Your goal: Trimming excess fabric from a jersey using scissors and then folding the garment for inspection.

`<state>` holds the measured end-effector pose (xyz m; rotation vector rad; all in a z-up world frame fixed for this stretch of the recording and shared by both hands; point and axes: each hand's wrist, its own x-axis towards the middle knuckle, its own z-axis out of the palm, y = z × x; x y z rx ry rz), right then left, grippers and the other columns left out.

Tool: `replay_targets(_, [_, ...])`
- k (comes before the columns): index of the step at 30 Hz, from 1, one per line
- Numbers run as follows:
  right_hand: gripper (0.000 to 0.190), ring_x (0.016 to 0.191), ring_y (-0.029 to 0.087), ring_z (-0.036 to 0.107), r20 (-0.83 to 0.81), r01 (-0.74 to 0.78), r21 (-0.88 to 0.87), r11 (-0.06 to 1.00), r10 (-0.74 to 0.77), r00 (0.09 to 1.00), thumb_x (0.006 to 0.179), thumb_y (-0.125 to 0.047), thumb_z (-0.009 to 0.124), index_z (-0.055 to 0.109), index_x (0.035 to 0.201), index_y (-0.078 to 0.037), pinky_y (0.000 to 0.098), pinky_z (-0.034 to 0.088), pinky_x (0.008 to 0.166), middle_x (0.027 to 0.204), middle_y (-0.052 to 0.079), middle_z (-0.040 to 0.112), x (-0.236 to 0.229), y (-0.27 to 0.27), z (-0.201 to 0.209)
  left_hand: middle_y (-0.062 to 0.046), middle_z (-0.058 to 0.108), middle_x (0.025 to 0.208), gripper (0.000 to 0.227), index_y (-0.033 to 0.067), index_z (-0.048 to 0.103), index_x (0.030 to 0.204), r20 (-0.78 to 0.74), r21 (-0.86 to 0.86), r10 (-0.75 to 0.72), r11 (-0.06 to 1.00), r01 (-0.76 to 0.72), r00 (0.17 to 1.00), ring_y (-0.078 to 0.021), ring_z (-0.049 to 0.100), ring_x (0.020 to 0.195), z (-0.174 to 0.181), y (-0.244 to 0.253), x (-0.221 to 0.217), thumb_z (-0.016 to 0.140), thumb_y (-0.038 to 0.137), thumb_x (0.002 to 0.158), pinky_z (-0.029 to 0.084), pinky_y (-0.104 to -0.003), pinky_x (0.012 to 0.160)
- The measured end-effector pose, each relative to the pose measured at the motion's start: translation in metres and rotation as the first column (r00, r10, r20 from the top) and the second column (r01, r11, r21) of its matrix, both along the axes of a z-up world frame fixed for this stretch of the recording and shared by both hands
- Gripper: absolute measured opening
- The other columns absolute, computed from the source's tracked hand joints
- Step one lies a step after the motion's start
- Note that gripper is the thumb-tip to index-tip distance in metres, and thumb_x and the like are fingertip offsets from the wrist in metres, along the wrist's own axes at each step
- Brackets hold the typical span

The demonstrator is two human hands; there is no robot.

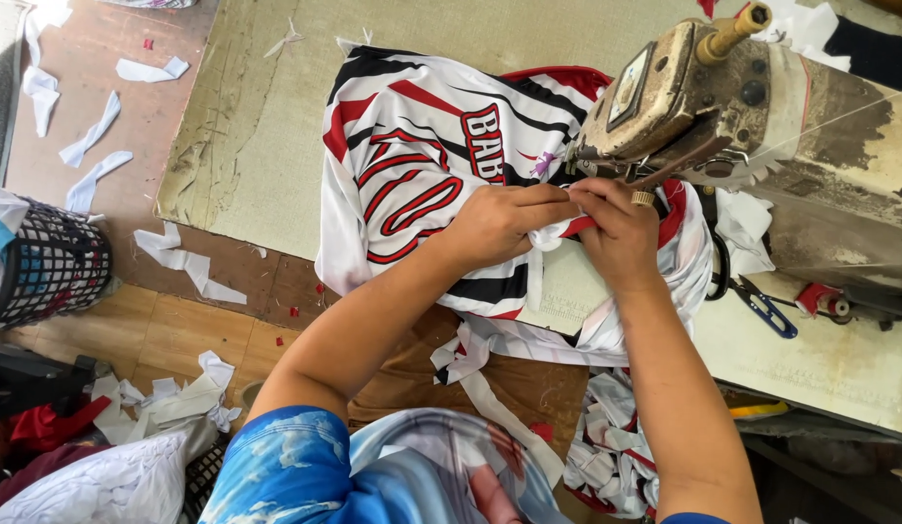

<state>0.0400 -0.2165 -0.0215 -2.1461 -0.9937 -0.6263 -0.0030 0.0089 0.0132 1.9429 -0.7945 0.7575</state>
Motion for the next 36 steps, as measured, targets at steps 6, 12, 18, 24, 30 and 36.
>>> replay_targets(6, [0.015,0.091,0.032,0.074,0.017,-0.022,0.014,1.0,0.022,1.0,0.095,0.004,0.07,0.081,0.101,-0.005,0.0442,0.058,0.082,0.107,0.006,0.079,0.0,0.001,0.001,0.002,0.069,0.102,0.017,0.0184,0.075,0.111,0.016,-0.016,-0.008,1.0,0.008,1.0,-0.0222,0.072,0.073,-0.013,-0.002,0.005,0.059,0.014,0.105,0.06,-0.032,0.068])
replay_targets(12, [0.015,0.095,0.027,0.074,0.109,0.024,-0.015,1.0,-0.022,0.994,0.098,-0.002,0.076,0.084,0.099,-0.014,0.0379,0.056,0.09,0.105,0.001,0.08,-0.015,0.008,0.024,0.003,0.059,0.089,0.02,0.0205,0.077,0.111,0.08,0.003,-0.077,0.997,0.077,0.994,-0.0181,0.065,0.064,-0.03,-0.002,0.007,0.057,0.02,0.106,0.056,-0.026,0.063])
replay_targets(18, [0.01,0.105,0.026,0.075,0.097,0.009,-0.119,0.993,0.002,0.995,0.094,-0.004,0.076,0.082,0.099,-0.011,0.0429,0.053,0.096,0.107,0.003,0.08,-0.039,0.005,0.024,-0.001,0.056,0.078,0.019,0.0169,0.077,0.113,0.005,0.171,-0.176,0.97,0.173,0.984,-0.0236,0.062,0.06,-0.023,0.02,-0.005,0.064,0.027,0.104,0.053,-0.034,0.057])
replay_targets(24, [0.009,0.107,0.024,0.075,0.051,-0.029,-0.167,0.986,0.038,0.998,0.095,-0.005,0.076,0.08,0.101,-0.01,0.0401,0.055,0.092,0.107,0.002,0.08,-0.04,0.001,0.021,-0.019,0.072,0.089,0.045,0.0146,0.077,0.12,-0.716,0.354,-0.007,0.858,0.372,0.698,-0.0474,0.069,0.085,0.052,0.055,0.0,0.055,0.049,0.101,0.054,-0.057,0.076])
replay_targets(30, [0.024,0.107,0.025,0.075,0.045,-0.028,-0.24,0.97,0.04,0.998,0.088,0.006,0.081,0.083,0.108,-0.007,0.038,0.052,0.097,0.113,0.007,0.081,-0.04,-0.001,0.026,-0.014,0.065,0.085,0.033,0.002,0.066,0.091,-0.639,0.397,-0.079,0.818,0.416,0.765,-0.0377,0.061,0.076,0.039,0.035,0.029,0.05,0.026,0.107,0.045,-0.051,0.067])
replay_targets(36, [0.016,0.099,0.028,0.075,0.085,-0.026,-0.141,0.99,0.038,0.996,0.093,0.008,0.075,0.08,0.105,-0.002,0.0411,0.05,0.083,0.108,0.011,0.079,-0.04,0.0,0.03,-0.01,0.058,0.122,0.023,0.0057,0.062,0.121,-0.443,0.016,-0.267,0.952,0.305,0.856,-0.029,0.064,0.11,-0.008,0.009,0.042,0.051,0.0,0.101,0.054,-0.039,0.088])
